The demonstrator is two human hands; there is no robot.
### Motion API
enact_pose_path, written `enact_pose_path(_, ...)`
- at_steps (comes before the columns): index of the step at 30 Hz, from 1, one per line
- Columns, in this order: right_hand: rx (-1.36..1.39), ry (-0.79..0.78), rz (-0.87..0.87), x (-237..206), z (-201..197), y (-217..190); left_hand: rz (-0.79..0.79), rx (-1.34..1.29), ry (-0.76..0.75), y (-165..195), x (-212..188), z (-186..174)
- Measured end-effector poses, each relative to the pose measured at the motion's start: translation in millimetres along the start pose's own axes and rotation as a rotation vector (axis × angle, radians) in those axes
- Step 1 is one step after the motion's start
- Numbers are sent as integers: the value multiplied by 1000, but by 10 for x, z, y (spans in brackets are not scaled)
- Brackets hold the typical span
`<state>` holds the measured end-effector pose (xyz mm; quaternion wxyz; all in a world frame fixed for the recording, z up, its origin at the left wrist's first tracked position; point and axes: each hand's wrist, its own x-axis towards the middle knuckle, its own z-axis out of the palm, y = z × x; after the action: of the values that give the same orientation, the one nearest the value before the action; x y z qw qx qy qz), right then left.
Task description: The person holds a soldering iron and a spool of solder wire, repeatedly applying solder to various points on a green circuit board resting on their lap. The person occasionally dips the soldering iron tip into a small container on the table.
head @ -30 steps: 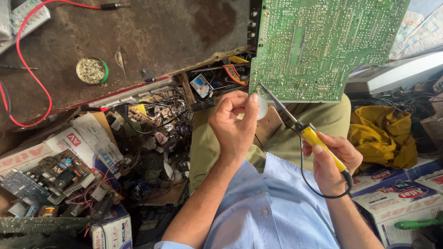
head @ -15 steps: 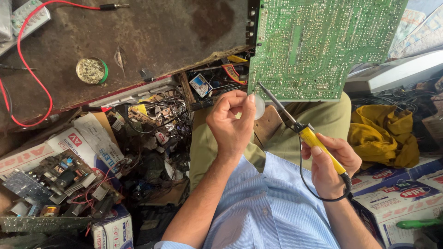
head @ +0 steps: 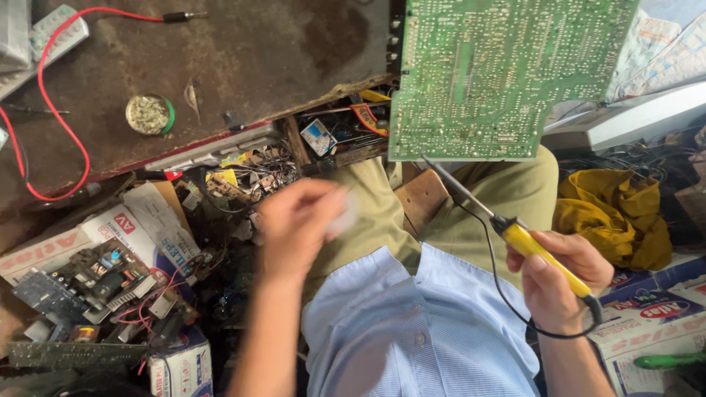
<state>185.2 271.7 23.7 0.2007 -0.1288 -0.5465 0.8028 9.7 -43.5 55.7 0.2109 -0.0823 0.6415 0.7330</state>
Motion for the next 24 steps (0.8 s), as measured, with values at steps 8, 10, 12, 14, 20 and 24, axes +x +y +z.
enact_pose_path(8, 70, -10, -42, 99, -365, -251, -346, 581, -297, -50, -600, -1968)
enact_pose_path(10, 16, -54, -63, 198, -365, -295, -628, 1473, -225, -498, -419, -2051)
enact_pose_path(12, -19, -39, -114, 217, -275, -269, -299, 1601, 47, -701, -325, -2000)
enact_pose_path(14, -52, -40, -120, 197, -201, -304, -174, 1007, 274, -776, -221, -1694)
enact_pose_path(20, -229, 0, -185, 206, 95, -304, 25, 212, 182, -316, 93, -290)
enact_pose_path(24, -425, -27, -229, 253, 266, -307, 148, 103, 100, -177, 260, 299)
